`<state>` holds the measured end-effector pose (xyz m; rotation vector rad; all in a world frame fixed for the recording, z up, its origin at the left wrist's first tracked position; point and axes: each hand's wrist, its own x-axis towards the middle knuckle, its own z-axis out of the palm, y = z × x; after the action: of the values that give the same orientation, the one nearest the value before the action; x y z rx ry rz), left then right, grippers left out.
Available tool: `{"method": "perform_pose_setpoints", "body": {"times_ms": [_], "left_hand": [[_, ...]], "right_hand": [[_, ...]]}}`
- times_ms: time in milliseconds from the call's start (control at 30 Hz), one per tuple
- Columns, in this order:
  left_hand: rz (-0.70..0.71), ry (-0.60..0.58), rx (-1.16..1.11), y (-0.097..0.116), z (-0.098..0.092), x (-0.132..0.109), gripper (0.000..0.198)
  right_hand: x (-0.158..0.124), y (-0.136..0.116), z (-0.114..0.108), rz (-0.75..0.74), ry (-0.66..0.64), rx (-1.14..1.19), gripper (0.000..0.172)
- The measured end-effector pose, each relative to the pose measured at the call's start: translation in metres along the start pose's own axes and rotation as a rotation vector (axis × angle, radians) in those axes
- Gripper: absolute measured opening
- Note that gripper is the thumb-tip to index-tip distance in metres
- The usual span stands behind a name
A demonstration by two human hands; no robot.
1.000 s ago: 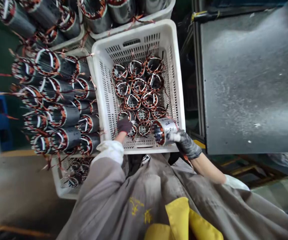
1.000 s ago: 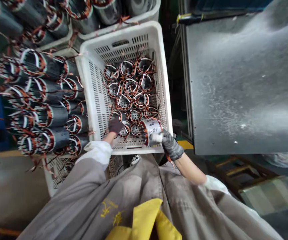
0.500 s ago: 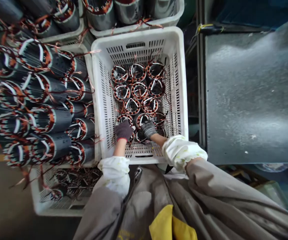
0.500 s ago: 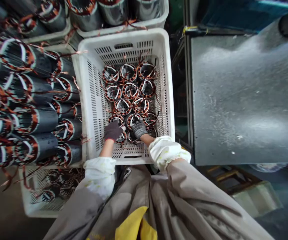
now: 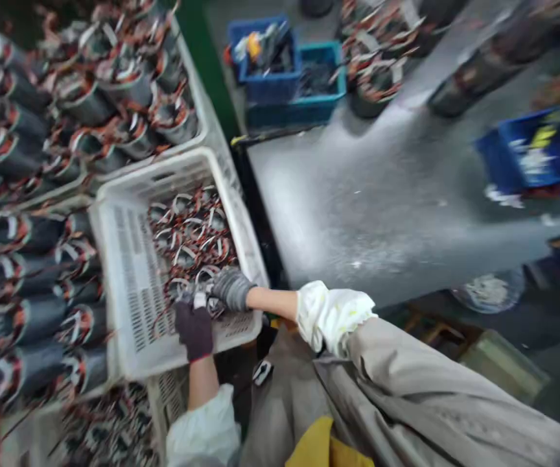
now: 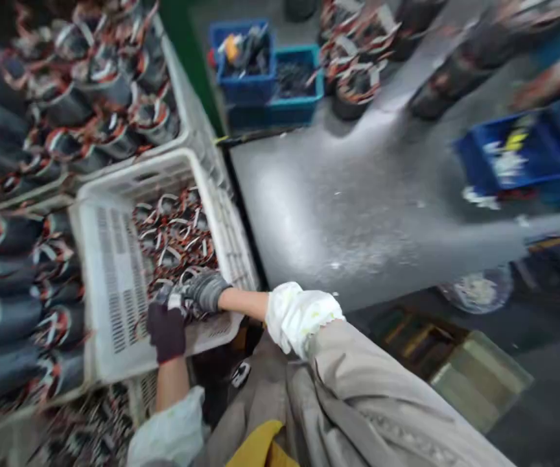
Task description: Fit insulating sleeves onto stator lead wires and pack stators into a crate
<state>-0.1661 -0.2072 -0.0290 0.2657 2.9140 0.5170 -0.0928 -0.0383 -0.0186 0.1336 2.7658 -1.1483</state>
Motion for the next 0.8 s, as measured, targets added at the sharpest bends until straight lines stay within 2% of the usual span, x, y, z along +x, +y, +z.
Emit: {"method": "perform_pose_setpoints", "body": {"times_ms": [67,133,200,267,333,400,500,667,800], "left_hand": [[0.135,0.031,-0.085,0.041,0.024,-0.029,0.036],[0.325,-0.064,-0.170,0.094,0.058,-0.060,0.038],[0.525,-0.201,-0.170,0.151,0.097,-0.090,0.049],[0.727,-0.267,-0.041,0.198,0.135,-0.113,0.058],[0.887,-0.264,0.122,0.227,0.165,-0.127,0.058],[0.979,-0.235,0.236,0.237,0.184,-0.132,0.057],[1.014,-0.163,0.303,0.228,0.196,-0.131,0.056],[1.072,0.017,0.286,0.210,0.204,-0.130,0.053],[1.074,0.078,0.236,0.222,0.210,-0.125,0.052]], "right_hand": [[-0.059,0.055,-0.040,0.049,0.061,-0.067,0.020],[-0.117,0.115,-0.083,0.219,0.191,-0.127,0.030],[-0.163,0.172,-0.129,0.420,0.335,-0.178,0.040],[-0.188,0.225,-0.179,0.516,0.450,-0.206,0.045],[-0.195,0.272,-0.231,0.575,0.535,-0.219,0.047],[-0.192,0.312,-0.280,0.652,0.611,-0.238,0.049],[-0.181,0.357,-0.334,0.749,0.687,-0.265,0.056],[-0.161,0.401,-0.381,0.805,0.803,-0.297,0.063],[-0.134,0.430,-0.413,0.884,0.851,-0.234,0.065]]}}
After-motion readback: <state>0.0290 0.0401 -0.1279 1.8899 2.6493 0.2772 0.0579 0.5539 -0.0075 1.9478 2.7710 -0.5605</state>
